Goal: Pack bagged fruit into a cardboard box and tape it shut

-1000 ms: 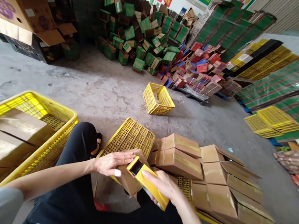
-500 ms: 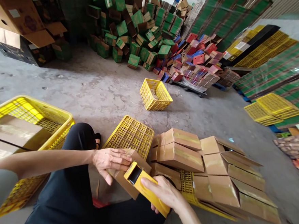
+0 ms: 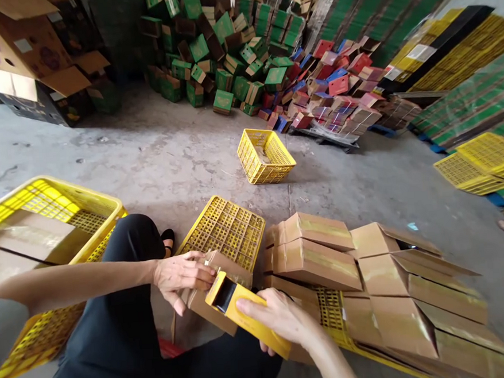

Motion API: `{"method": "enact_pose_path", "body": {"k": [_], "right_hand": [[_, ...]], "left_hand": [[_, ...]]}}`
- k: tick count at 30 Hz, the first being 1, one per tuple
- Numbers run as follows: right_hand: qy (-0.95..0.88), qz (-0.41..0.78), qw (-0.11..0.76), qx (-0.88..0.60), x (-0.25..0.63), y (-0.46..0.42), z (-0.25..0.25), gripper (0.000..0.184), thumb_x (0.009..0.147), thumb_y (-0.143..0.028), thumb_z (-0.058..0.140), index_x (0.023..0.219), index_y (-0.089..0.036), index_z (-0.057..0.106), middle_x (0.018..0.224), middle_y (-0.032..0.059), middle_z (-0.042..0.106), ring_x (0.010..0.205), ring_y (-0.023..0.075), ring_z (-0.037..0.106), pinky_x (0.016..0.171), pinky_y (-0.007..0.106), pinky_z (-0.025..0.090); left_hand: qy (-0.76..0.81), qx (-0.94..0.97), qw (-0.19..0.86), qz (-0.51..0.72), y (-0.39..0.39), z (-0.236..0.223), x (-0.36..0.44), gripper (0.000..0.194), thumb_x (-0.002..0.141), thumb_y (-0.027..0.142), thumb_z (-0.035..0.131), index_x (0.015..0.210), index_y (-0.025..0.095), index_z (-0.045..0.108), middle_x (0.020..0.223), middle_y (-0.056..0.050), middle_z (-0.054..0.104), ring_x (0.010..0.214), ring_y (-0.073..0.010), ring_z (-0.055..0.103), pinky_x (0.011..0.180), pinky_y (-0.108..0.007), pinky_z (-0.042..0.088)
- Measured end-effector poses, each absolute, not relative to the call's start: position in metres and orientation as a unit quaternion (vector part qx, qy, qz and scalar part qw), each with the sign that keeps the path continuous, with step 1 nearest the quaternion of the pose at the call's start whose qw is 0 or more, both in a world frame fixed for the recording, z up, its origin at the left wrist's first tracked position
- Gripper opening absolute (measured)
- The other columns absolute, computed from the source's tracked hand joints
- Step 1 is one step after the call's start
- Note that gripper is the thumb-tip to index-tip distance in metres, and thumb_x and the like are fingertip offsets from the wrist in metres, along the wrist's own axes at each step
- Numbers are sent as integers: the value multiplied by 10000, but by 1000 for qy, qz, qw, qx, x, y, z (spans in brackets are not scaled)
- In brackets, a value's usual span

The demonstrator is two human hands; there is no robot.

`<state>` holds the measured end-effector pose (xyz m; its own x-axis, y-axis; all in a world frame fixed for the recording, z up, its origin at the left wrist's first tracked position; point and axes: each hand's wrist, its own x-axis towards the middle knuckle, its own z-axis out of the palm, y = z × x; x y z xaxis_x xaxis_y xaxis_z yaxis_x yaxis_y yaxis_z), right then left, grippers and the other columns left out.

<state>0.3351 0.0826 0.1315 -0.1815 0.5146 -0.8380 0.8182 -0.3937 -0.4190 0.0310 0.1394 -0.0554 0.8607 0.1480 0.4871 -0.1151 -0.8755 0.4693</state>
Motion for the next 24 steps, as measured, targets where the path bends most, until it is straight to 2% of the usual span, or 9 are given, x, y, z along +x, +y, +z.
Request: {"method": "enact_pose_path", "body": {"k": [5, 10, 14, 20, 24], "right_hand": [[536, -551, 142, 624, 335, 86, 139, 592, 886, -790, 603, 910, -198, 608, 604, 47, 752, 500, 202, 732, 386, 195, 455], [518, -547, 153, 640, 343, 89, 148, 601, 855, -786, 622, 940, -191, 620, 603, 42, 743, 496, 198, 729, 381, 194, 443], [511, -539, 144, 654, 343, 89, 153, 629, 814, -805, 661, 971, -198, 621, 627, 26, 747, 525, 196, 740, 390, 190, 443], [517, -526, 152, 658, 339, 87, 164, 595, 865, -786, 636, 968, -201, 614, 635, 23, 752, 505, 180, 724, 398, 187, 433], [514, -519, 152, 666, 336, 85, 167, 572, 880, -766, 629, 964, -200, 601, 608, 12, 732, 476, 175, 709, 393, 186, 424]], "left_hand": [[25, 932, 262, 248, 138, -60, 28, 804, 927, 812, 562, 1450, 206, 635, 1337, -182, 747, 1365, -347, 627, 1301, -506, 109], [52, 928, 241, 278, 137, -64, 8, 849, 932, 843, 505, 1445, 179, 635, 1319, -204, 747, 1348, -346, 631, 1294, -514, 117], [79, 939, 209, 263, 130, -59, -9, 859, 916, 859, 511, 1481, 221, 618, 1349, -190, 727, 1349, -352, 617, 1289, -526, 139], [73, 946, 162, 273, 123, -42, -7, 943, 858, 914, 527, 1575, 301, 536, 1398, -157, 693, 1352, -359, 587, 1292, -552, 133], [51, 950, 155, 268, 119, -30, 4, 912, 891, 875, 537, 1574, 271, 542, 1440, -153, 685, 1377, -349, 588, 1318, -547, 132]]}}
